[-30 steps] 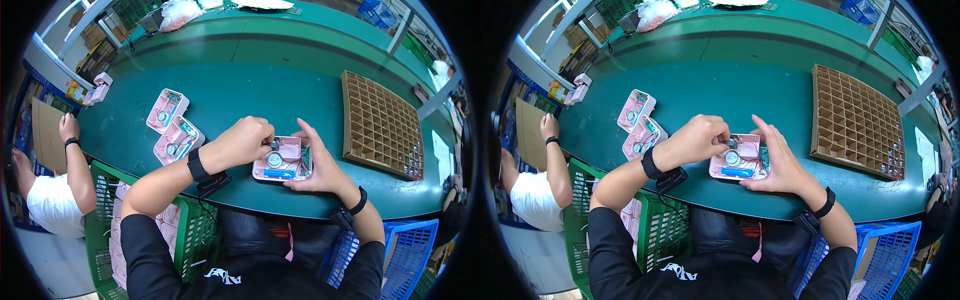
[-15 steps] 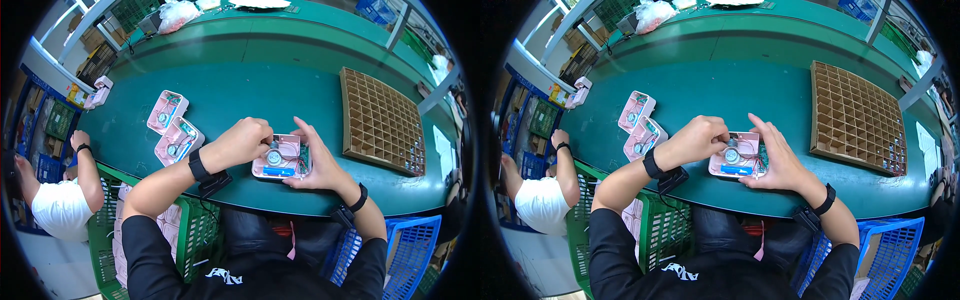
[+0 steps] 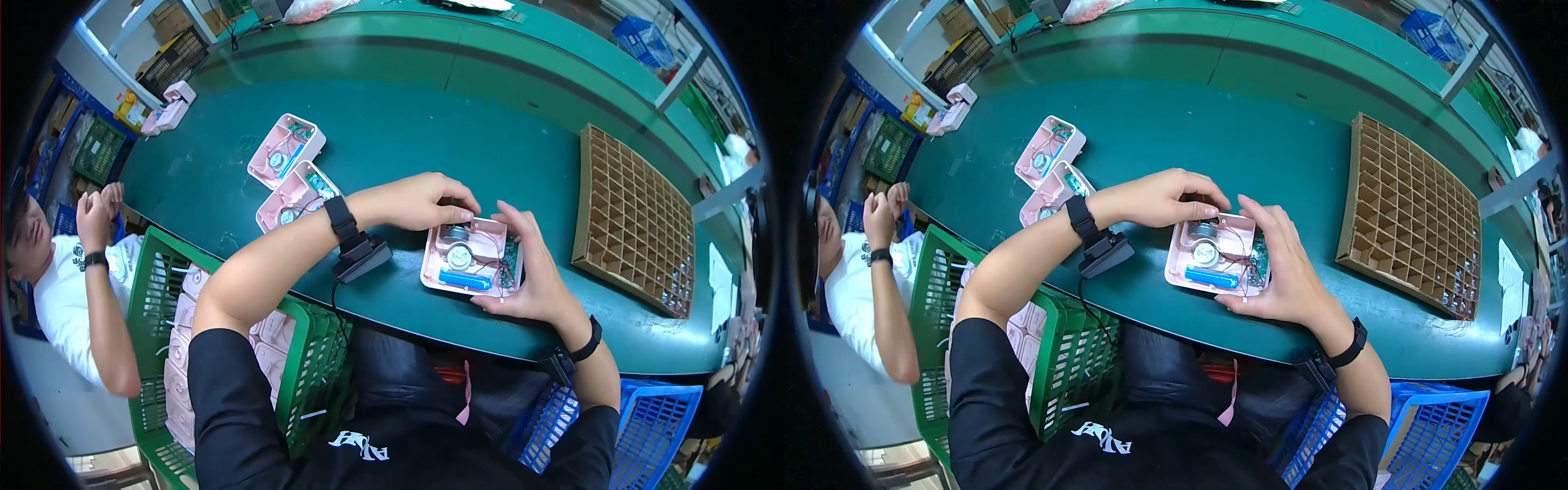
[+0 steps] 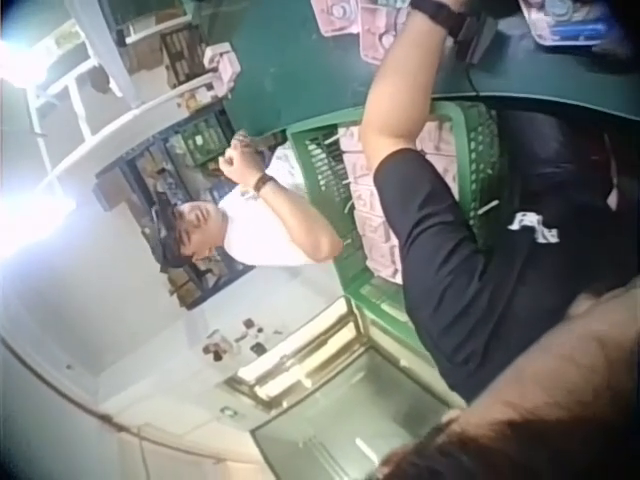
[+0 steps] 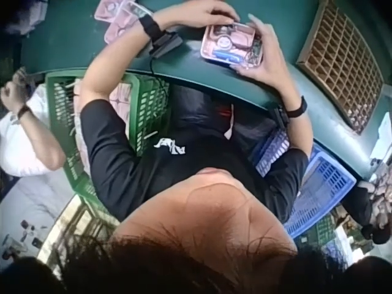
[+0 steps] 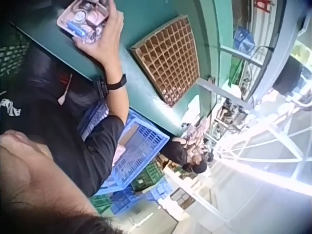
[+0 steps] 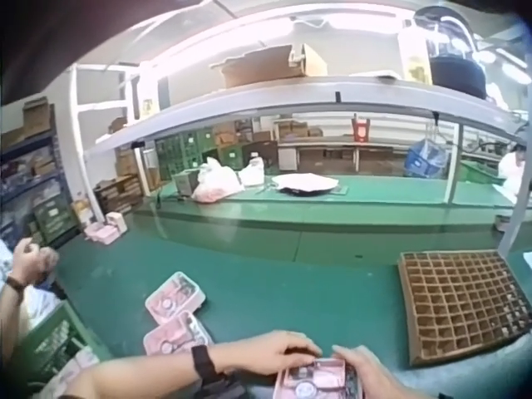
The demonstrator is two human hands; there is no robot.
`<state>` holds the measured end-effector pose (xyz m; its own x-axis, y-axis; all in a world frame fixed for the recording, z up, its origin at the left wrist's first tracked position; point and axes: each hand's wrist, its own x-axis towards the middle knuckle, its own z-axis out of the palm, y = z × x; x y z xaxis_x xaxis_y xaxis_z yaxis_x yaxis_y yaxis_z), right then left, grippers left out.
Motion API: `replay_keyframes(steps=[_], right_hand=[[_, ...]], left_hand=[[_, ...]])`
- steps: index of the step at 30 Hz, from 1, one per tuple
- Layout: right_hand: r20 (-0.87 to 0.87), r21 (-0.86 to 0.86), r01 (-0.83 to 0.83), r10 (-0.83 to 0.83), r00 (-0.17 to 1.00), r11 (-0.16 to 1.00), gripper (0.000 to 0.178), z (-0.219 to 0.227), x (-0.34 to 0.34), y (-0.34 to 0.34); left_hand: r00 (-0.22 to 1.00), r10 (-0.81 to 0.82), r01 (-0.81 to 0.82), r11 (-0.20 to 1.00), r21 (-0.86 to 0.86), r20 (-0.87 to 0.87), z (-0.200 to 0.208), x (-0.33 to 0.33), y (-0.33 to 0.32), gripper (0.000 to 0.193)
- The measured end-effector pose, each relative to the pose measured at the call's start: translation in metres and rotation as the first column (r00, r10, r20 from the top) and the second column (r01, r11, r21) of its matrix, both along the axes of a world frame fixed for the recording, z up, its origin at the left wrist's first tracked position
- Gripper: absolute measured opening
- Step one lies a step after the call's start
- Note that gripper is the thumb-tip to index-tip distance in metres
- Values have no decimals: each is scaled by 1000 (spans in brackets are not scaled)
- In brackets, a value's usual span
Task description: The person picks up a speaker and places it into a pink plastic housing, then inserts two wires into the assembly. They press the components into place within the housing and set the finished unit aside on the table.
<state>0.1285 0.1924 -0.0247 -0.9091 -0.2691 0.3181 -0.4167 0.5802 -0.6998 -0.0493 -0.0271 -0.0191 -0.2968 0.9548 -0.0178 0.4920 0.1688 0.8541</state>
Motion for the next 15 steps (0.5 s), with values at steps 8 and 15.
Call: replay_keyframes(steps=[8,15], right_hand=[[12,-50,-59,60,998,997,118,6,-4,-6],[21,-12,-49,49,999,999,117,5,1,-9]], left_hand=[[995,-43,29,988,-154,-88,7,10,7,24],[960,-95,58,988,-144,-262,-1,16,7,21]])
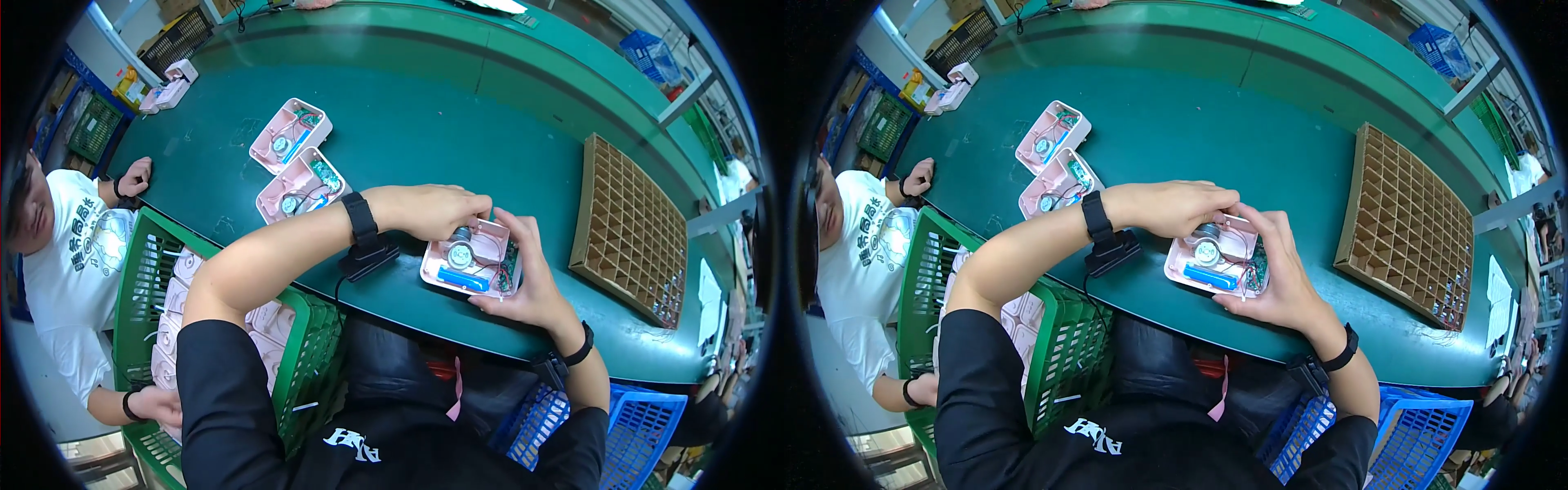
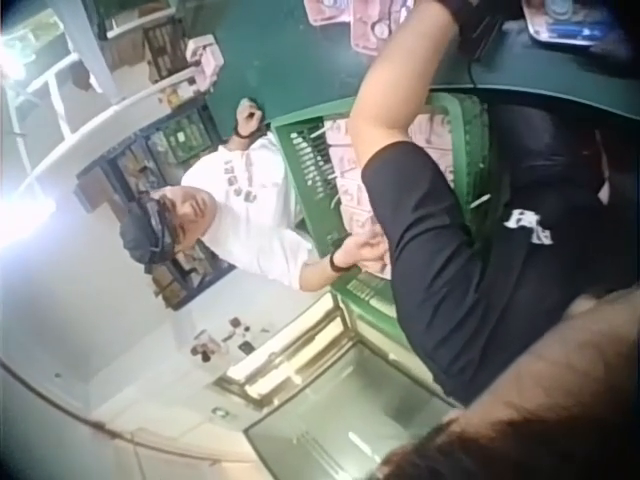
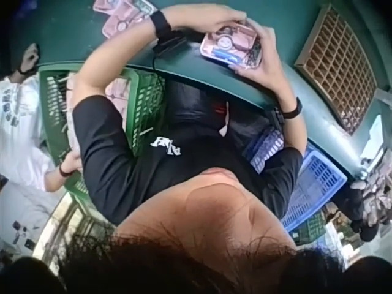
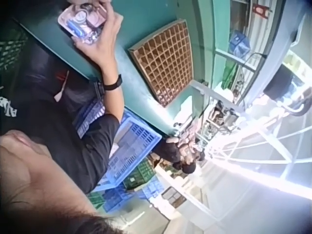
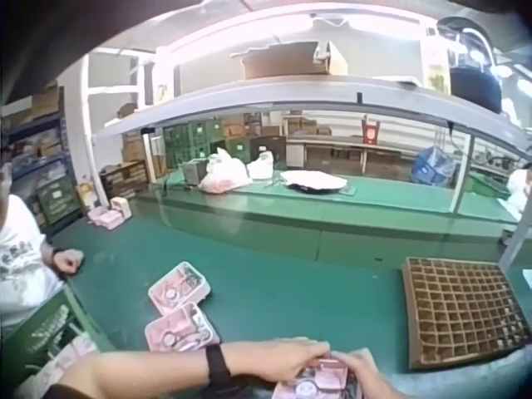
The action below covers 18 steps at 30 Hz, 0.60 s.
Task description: The person picks up a speaker and places it into a pink plastic housing, then inserts two wires into the assembly. They press the components into place within the housing and set the finished unit aside on the table.
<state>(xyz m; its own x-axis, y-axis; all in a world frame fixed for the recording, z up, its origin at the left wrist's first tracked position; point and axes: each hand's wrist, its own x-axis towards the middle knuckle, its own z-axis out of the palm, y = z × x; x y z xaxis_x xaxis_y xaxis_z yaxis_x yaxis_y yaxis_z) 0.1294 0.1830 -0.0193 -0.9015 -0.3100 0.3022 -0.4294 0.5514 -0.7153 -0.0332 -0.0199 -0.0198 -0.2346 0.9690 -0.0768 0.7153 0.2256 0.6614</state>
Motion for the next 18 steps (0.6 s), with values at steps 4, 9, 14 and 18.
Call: replay_keyframes(steps=[4,9,14,18], right_hand=[[17,7,10,-10,1000,1000,109,10,3,1],[-145,136,-117,136,980,984,68,26,-9,21],[-225,104,-224,242,944,969,27,30,-9,15],[-148,-71,-168,156,977,983,25,20,-8,15]], left_hand=[[997,1,-6,998,57,78,1,-4,-1,21],[988,-43,36,998,53,145,10,-15,-3,21],[974,-188,167,973,159,130,-2,-10,3,19],[976,-170,214,865,455,-136,-4,-6,3,19]])
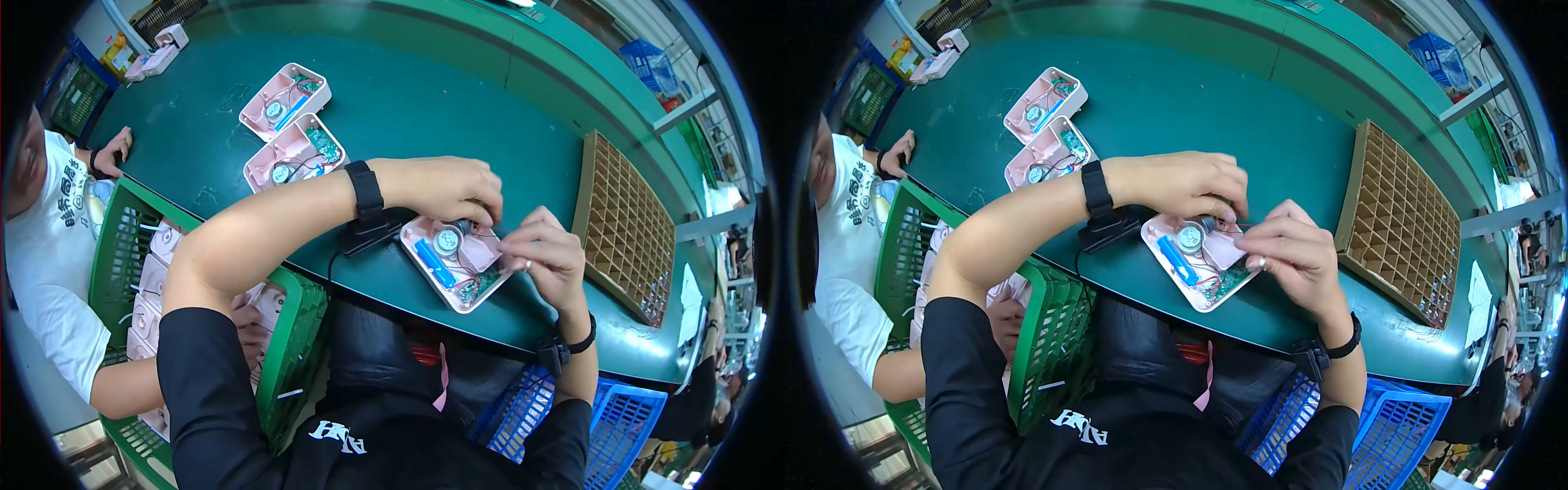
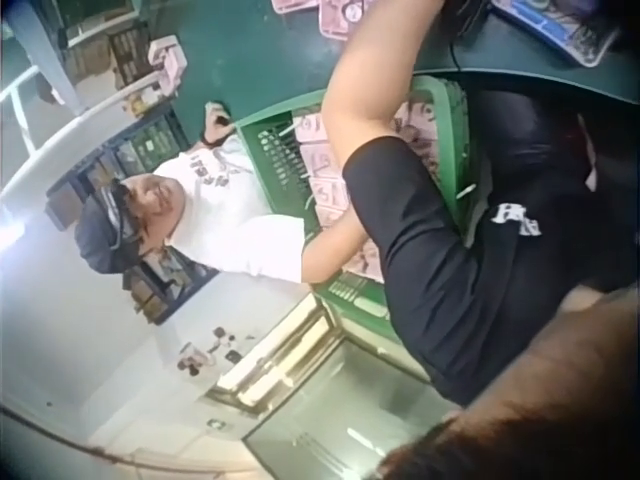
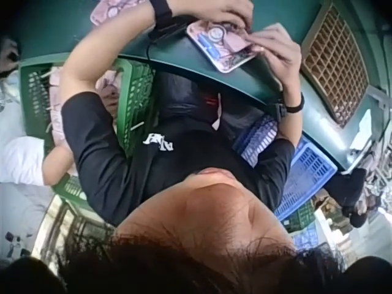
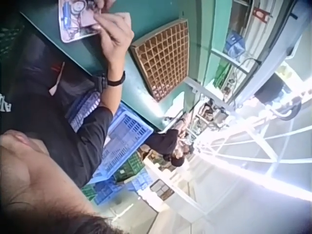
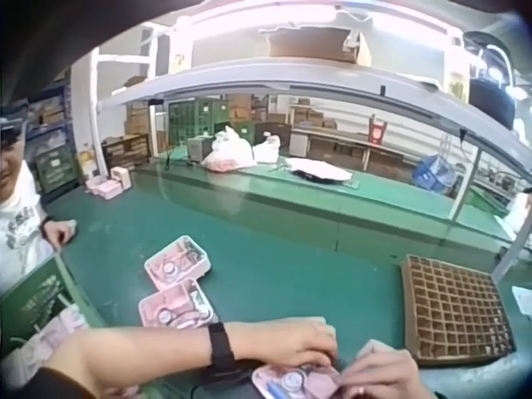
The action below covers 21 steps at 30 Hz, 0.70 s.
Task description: The person picks up a speaker and places it into a pink plastic housing, then inserts two wires into the assembly. They press the components into place within the housing and set the finished unit aside on the table.
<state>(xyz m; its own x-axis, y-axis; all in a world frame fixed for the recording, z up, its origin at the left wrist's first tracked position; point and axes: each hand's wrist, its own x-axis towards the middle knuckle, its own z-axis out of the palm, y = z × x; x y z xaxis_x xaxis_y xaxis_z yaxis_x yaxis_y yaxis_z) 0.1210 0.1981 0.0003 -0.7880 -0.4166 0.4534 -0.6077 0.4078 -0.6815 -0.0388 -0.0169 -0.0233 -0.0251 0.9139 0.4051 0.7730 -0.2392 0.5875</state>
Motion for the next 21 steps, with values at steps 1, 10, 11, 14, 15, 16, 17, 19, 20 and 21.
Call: replay_keyframes(steps=[1,10,11,14,15,16,17,19,20,21], right_hand=[[5,9,-2,2,1000,1000,25,-3,-1,0],[335,-335,336,-222,916,880,27,-19,6,-7],[324,-353,333,-220,920,875,25,-20,6,-6],[307,-381,339,-229,924,860,23,-23,6,-8],[298,-391,349,-242,923,852,21,-22,6,-10],[290,-401,359,-255,923,843,20,-22,6,-10],[289,-400,360,-256,922,843,20,-22,6,-10],[251,-401,328,-242,937,855,18,-25,4,-7],[232,-401,311,-233,944,861,17,-26,4,-6],[231,-401,310,-232,945,862,17,-25,3,-5]], left_hand=[[1000,2,-2,1000,9,5,0,1,-1,19],[976,-205,171,935,-309,-80,56,61,-18,44],[968,-209,169,953,-253,-139,53,63,-18,48],[970,-183,133,950,-282,-158,47,65,-17,50],[970,-172,117,948,-295,-170,48,65,-16,52],[970,-174,118,949,-293,-171,48,65,-16,52],[972,-169,114,946,-304,-164,49,63,-17,49],[975,-160,103,940,-325,-152,50,61,-17,45],[975,-159,103,940,-325,-152,50,61,-17,45],[970,-169,99,931,-351,-175,49,62,-17,41]])
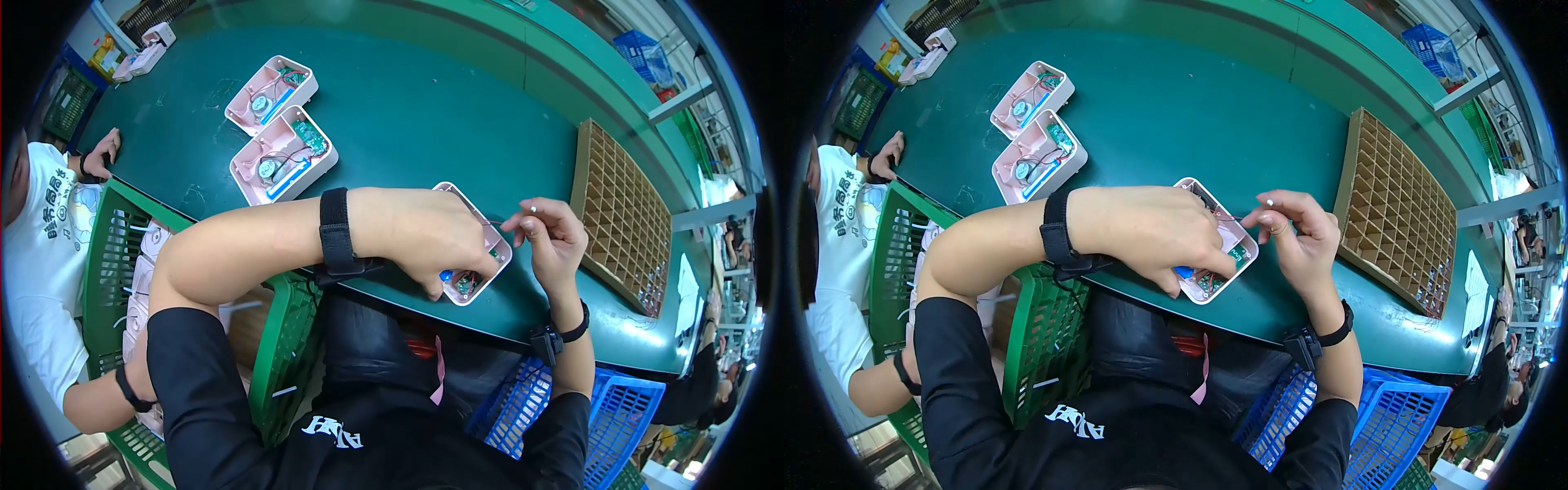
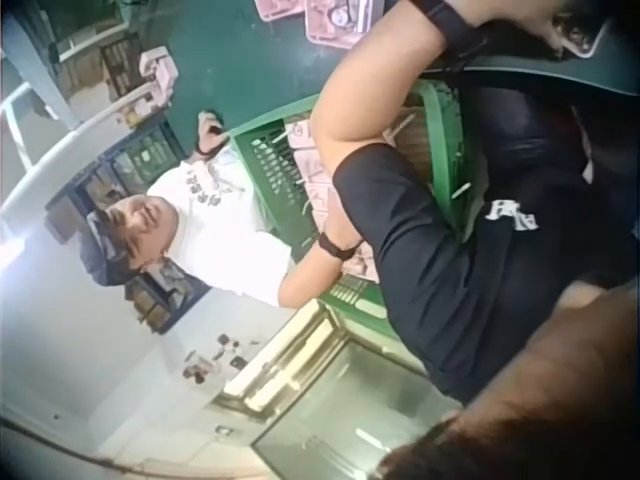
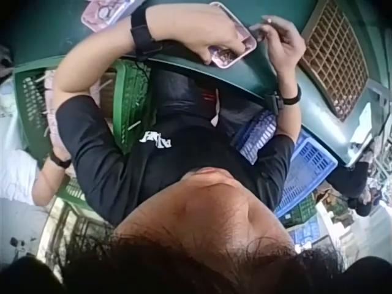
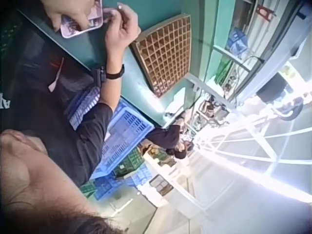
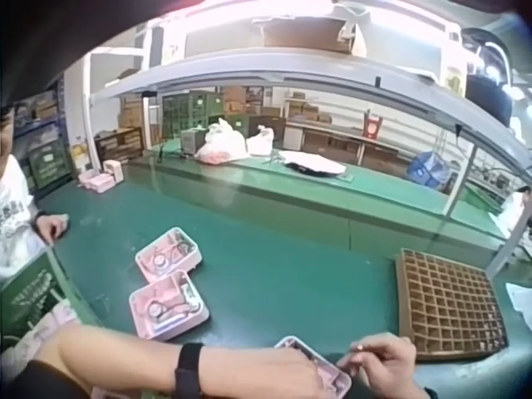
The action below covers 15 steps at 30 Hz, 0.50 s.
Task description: The person picks up a speaker and places it into a pink plastic housing, then inserts two wires into the assembly. They press the components into place within the housing and set the finished unit aside on the table.
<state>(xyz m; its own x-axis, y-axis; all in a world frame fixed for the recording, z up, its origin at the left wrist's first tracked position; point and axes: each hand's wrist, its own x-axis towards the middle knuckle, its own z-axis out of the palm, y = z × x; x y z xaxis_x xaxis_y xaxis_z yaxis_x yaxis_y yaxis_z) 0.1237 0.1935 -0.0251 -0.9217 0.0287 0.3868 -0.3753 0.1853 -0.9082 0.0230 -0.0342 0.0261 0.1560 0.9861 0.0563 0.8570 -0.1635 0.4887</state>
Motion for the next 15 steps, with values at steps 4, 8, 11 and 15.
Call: replay_keyframes(steps=[4,8,11,15], right_hand=[[-61,183,-28,40,997,983,14,7,-3,4],[-222,384,71,17,975,921,14,13,-6,1],[-172,366,27,39,984,930,17,15,-5,-2],[-152,383,10,53,987,924,17,17,-2,-7]], left_hand=[[997,-11,9,1000,-29,-77,-1,-1,0,32],[990,17,-14,1000,20,-141,-1,-6,-1,28],[978,62,-54,998,44,-199,-2,-14,-1,27],[975,95,-87,995,46,-200,1,-18,-2,28]])
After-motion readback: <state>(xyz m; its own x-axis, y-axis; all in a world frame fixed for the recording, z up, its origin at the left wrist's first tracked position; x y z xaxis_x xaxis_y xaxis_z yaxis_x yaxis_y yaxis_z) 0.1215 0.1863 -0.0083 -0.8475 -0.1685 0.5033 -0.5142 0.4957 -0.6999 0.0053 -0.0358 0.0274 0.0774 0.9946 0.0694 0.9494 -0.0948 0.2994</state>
